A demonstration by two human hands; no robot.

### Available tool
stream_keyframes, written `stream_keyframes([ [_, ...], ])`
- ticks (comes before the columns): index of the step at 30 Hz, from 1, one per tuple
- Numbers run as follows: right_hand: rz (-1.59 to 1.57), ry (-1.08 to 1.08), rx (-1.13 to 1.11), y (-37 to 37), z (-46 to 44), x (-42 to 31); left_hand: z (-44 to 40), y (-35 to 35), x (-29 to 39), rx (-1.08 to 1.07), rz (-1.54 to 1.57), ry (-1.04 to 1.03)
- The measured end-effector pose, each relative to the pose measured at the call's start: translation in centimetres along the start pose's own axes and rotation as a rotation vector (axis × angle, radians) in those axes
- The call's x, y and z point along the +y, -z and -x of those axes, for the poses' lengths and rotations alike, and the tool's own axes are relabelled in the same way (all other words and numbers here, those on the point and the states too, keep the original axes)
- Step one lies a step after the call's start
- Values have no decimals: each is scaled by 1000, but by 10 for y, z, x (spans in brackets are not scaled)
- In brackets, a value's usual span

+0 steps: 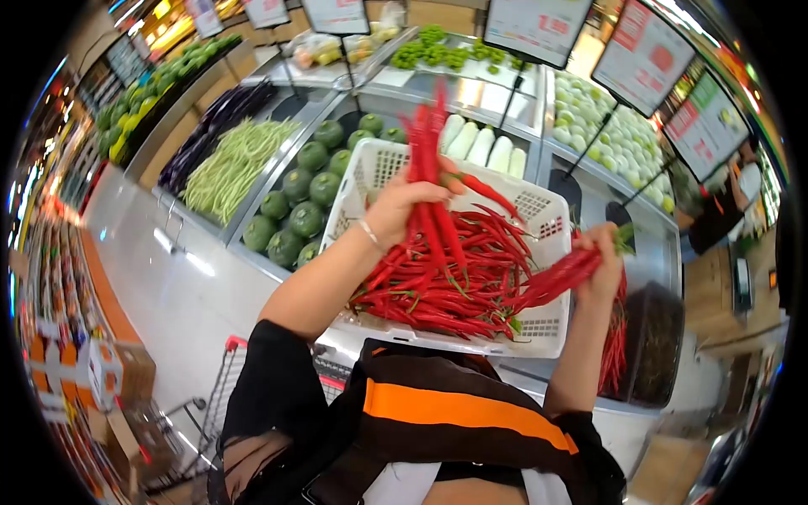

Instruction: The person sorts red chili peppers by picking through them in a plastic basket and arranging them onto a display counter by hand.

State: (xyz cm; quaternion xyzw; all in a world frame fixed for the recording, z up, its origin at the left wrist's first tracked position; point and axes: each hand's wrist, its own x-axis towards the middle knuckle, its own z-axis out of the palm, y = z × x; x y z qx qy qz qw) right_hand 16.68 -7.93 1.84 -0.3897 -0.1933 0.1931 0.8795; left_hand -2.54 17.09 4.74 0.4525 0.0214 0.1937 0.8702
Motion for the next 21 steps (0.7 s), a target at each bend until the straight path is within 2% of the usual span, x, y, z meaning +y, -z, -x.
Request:
stream_keyframes([
  [2, 198, -12, -111, -16, 9, 7, 0, -2, 12, 7, -27, -130],
  [4, 451, -31, -133, -49, 20, 7, 4, -5, 24, -6, -97, -94],
  [6, 671, -71, -251, -68, 27, 6, 6, -3, 22, -32, -116, -109],
  [8, 675, -150, -281, -80, 30, 12, 9, -9, 19, -39, -143, -117],
  [10, 684, -51, -254, -83, 34, 18, 11, -17, 21, -78, -230, -91],
  [12, 698, 71, -265, -92, 37, 18, 11, -23, 21, -97, -418, 29],
  [13, 819, 242, -375, -96, 36, 17, 13, -31, 19, -133, -388, 82],
  [14, 776, 260, -426, -101, 35, 24, 13, -35, 16, -191, -462, 118],
  [16, 892, 108, -522, -105, 39, 22, 13, -44, 6, -292, -425, 153],
  [19, 1046, 131, -506, -86, 30, 22, 14, -48, 6, -222, -401, 171],
  [21, 831, 32, -370, -66, 20, 28, 13, -43, 3, -152, -351, 134],
])
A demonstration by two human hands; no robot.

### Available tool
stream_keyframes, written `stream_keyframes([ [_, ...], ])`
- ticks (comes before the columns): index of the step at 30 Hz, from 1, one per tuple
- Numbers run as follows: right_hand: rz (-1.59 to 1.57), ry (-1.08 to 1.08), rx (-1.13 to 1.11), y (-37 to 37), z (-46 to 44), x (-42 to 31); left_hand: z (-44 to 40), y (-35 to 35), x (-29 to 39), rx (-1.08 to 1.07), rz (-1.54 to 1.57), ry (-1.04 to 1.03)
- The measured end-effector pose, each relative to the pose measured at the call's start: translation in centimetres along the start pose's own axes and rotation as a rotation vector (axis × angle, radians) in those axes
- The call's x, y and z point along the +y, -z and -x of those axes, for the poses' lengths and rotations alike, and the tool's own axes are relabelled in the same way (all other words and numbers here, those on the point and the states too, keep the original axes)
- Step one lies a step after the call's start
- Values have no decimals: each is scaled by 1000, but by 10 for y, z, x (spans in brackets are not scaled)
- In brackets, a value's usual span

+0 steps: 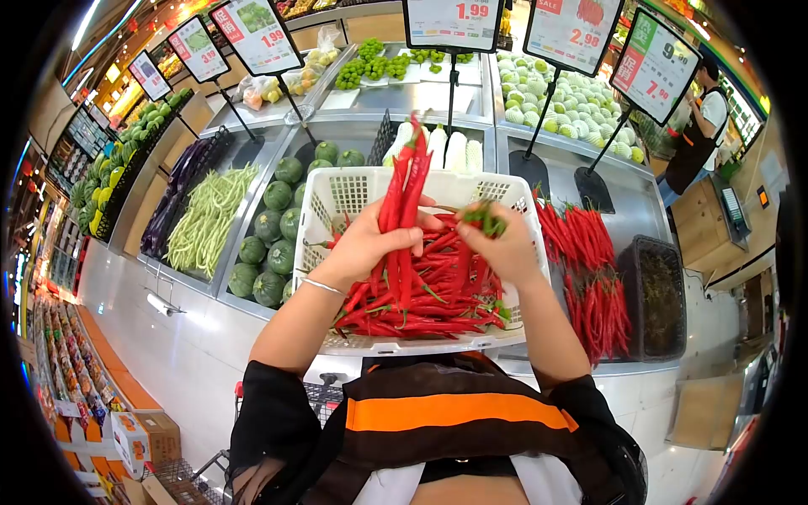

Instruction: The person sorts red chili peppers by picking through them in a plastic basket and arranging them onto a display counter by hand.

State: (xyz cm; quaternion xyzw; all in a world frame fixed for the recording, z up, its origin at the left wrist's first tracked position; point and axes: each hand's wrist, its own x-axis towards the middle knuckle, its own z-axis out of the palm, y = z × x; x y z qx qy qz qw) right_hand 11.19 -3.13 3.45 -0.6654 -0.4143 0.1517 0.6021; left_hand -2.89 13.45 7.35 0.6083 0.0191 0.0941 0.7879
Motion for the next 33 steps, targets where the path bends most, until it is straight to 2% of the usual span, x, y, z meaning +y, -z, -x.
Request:
stream_keyframes([
  [1, -95, -73, 11, 6, -4, 0, -1, 4, -4, 0, 3, 1],
  [2, -303, -45, 27, 8, -5, -3, -3, 8, -6, 63, 50, 43],
  [3, -302, -46, 28, 10, -6, -3, -4, 9, -7, 125, 97, 86],
  [5, -554, -94, 32, 12, -5, -2, -4, 6, -6, 165, 161, 88],
  [7, -508, -84, 55, 14, -7, 0, -2, 10, -3, 31, 96, 80],
  [9, -448, -176, 100, 18, -12, 10, 2, 8, -2, 2, 53, 87],
  [11, -544, -173, 112, 18, -15, 15, 4, 8, -2, -176, -44, 165],
  [13, -904, -295, 88, 19, -15, 8, 4, 6, -7, -198, -39, 241],
  [14, -960, -267, -12, 21, -16, 3, 4, 4, -8, -228, -109, 280],
  [15, -959, -269, 2, 24, -16, 0, 4, 3, -10, -256, -178, 317],
  [17, -951, -320, -192, 28, -15, -3, 3, 1, -10, -286, -200, 361],
  [19, -926, -301, -186, 28, -11, 4, 1, 1, -11, -349, -301, 321],
  [21, -814, -232, 47, 31, -7, 4, 0, 2, -10, -328, -330, 309],
  [23, -971, -118, 179, 50, -7, 3, 1, 5, -7, -308, -358, 291],
  [25, -1089, 20, 401, 70, -2, -3, 1, 11, -1, -75, -383, 218],
  [27, -904, 248, 532, 75, 6, -17, -7, 28, -10, 123, -149, 217],
  [28, -696, 262, 563, 70, 12, -26, -15, 30, -20, 212, -17, 245],
  [29, -416, 350, 512, 62, 15, -27, -21, 28, -29, 301, 116, 274],
  [30, -202, 485, 411, 46, 19, -33, -26, 16, -31, 297, 184, 278],
  [31, -96, 502, 271, 29, 23, -34, -30, 2, -34, 291, 250, 279],
  [32, -155, 394, 99, 13, 31, -50, -34, -2, -41, 216, 306, 286],
  [33, 196, 710, 65, 5, 26, -37, -30, -28, -24, 198, 364, 326],
])
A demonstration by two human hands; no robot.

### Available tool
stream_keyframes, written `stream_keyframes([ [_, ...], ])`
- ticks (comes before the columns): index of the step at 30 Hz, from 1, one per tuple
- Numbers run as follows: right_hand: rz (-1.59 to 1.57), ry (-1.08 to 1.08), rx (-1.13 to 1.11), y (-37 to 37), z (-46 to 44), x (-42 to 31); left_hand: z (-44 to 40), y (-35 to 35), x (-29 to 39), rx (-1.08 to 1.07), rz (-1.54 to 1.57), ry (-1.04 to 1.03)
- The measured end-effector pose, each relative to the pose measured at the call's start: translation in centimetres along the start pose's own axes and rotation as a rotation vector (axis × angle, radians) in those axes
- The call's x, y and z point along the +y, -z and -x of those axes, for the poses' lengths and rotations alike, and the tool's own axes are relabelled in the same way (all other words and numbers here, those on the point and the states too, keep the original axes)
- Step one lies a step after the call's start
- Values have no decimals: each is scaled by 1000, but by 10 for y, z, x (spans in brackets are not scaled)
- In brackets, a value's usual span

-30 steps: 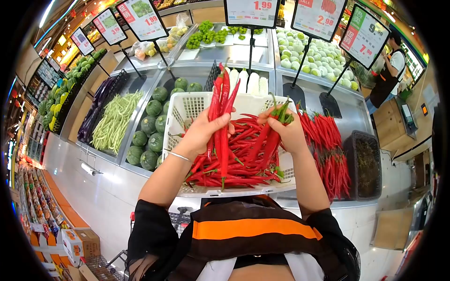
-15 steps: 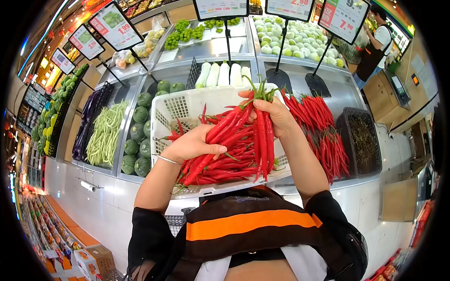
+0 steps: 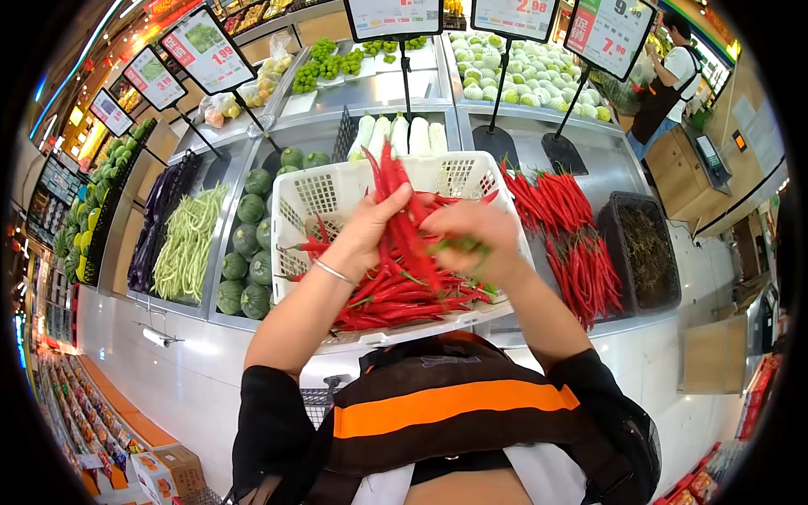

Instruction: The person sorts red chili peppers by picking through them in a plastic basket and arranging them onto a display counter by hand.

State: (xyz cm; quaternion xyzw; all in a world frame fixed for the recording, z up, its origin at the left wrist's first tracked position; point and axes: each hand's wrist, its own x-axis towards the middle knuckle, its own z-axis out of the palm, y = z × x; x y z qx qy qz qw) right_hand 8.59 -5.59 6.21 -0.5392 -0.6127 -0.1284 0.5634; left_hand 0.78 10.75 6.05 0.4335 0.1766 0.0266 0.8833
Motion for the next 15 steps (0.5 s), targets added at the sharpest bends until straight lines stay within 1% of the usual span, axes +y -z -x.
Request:
stream_keyframes([
  [1, 66, 85, -58, -12, 6, 0, 0, -4, -2, 25, -47, -25],
  [2, 65, 169, -157, -18, 12, 4, 0, -5, -4, 51, -92, -51],
  [3, 71, 138, -206, -16, 14, -2, 1, -5, -6, 89, -118, -121],
  [4, 75, 109, -255, -13, 13, -7, 1, -2, -4, 91, -117, -125],
  [6, -143, -154, -130, 3, 15, -14, 4, 12, 3, 216, -169, -293],
  [7, -84, -226, -98, 21, 16, -10, 5, 17, 7, 221, -162, -386],
  [8, -229, -430, -4, 30, 13, -6, 13, 21, 16, 151, -327, -359],
  [9, -385, -620, 130, 39, 10, -3, 18, 14, 16, 153, -521, -383],
  [10, -435, -718, 172, 46, 2, 4, 24, 6, 14, 147, -718, -398],
  [11, -612, -796, 117, 51, -1, 15, 27, -7, 8, 95, -802, -376],
  [12, -785, -871, 65, 57, 1, 25, 28, -21, -1, -14, -791, -378],
  [14, -780, -892, 56, 50, 6, 28, 23, -38, -23, -38, -1023, -431],
  [15, -770, -911, 65, 48, 13, 30, 25, -51, -28, -42, -1164, -492],
])
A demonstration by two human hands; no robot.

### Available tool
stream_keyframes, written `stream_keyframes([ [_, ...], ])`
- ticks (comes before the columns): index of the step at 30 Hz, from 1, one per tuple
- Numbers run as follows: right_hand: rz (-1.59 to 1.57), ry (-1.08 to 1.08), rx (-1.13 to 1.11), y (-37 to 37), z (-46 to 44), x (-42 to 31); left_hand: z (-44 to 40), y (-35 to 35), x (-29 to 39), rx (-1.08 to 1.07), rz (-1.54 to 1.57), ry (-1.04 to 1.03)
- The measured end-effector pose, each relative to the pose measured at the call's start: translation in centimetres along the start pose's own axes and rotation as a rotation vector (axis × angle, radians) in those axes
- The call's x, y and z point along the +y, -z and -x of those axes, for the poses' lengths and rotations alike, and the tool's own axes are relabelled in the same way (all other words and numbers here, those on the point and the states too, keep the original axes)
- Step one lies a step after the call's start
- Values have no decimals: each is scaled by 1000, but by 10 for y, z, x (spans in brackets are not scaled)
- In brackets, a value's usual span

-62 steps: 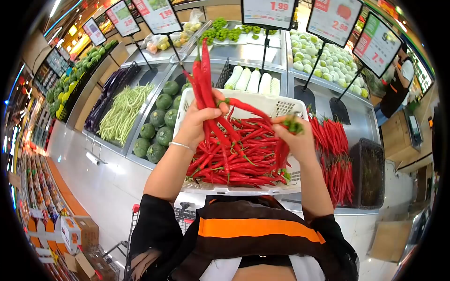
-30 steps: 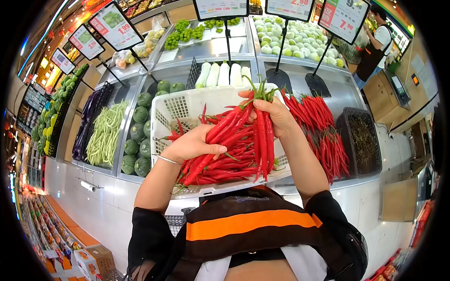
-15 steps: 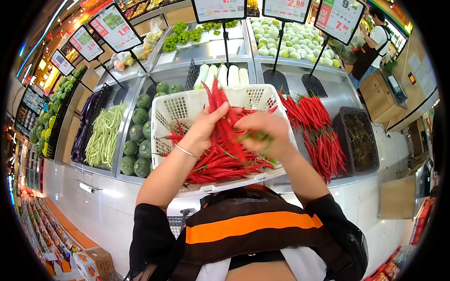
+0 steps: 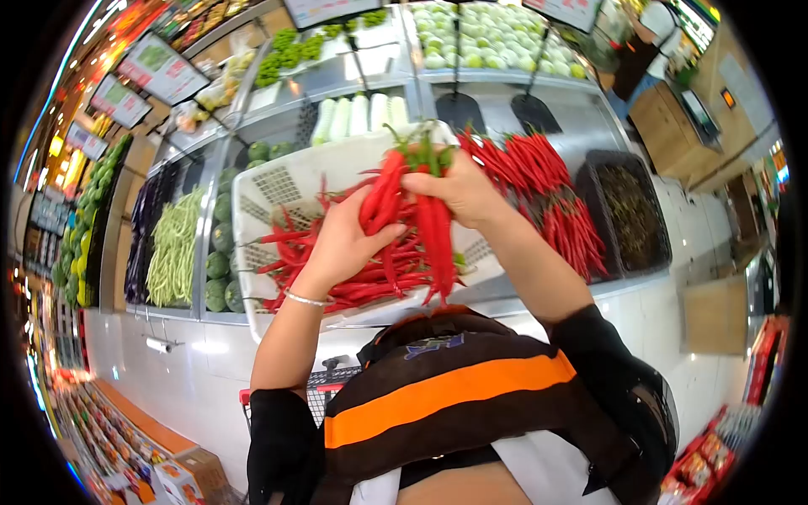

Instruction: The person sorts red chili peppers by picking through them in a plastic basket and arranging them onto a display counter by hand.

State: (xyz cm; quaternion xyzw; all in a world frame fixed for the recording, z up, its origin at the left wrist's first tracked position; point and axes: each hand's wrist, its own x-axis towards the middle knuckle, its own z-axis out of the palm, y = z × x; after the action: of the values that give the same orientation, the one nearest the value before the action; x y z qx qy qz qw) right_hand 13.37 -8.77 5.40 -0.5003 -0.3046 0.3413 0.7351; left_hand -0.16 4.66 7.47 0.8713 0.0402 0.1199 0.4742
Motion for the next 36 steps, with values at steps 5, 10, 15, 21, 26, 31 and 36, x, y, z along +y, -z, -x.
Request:
stream_keyframes([
  [5, 105, 117, 42, 41, 31, -6, 4, -31, 0, 56, 142, 146],
  [10, -267, 209, 468, 170, 76, -35, 20, -30, -9, 544, 303, 95],
  [15, -175, -259, 478, 263, 84, 34, 33, -29, -22, 895, 764, 122],
  [21, 34, -684, 465, 287, 61, 203, 47, -30, -28, 913, 1217, 193],
  [26, 893, -507, 433, 301, 66, 246, 72, -31, -26, 980, 1171, 230],
  [31, 908, -477, 567, 274, 83, 230, 78, -40, -28, 977, 1234, 249],
  [36, 966, 3, 699, 236, 110, 175, 61, -40, -38, 943, 1378, 251],
])
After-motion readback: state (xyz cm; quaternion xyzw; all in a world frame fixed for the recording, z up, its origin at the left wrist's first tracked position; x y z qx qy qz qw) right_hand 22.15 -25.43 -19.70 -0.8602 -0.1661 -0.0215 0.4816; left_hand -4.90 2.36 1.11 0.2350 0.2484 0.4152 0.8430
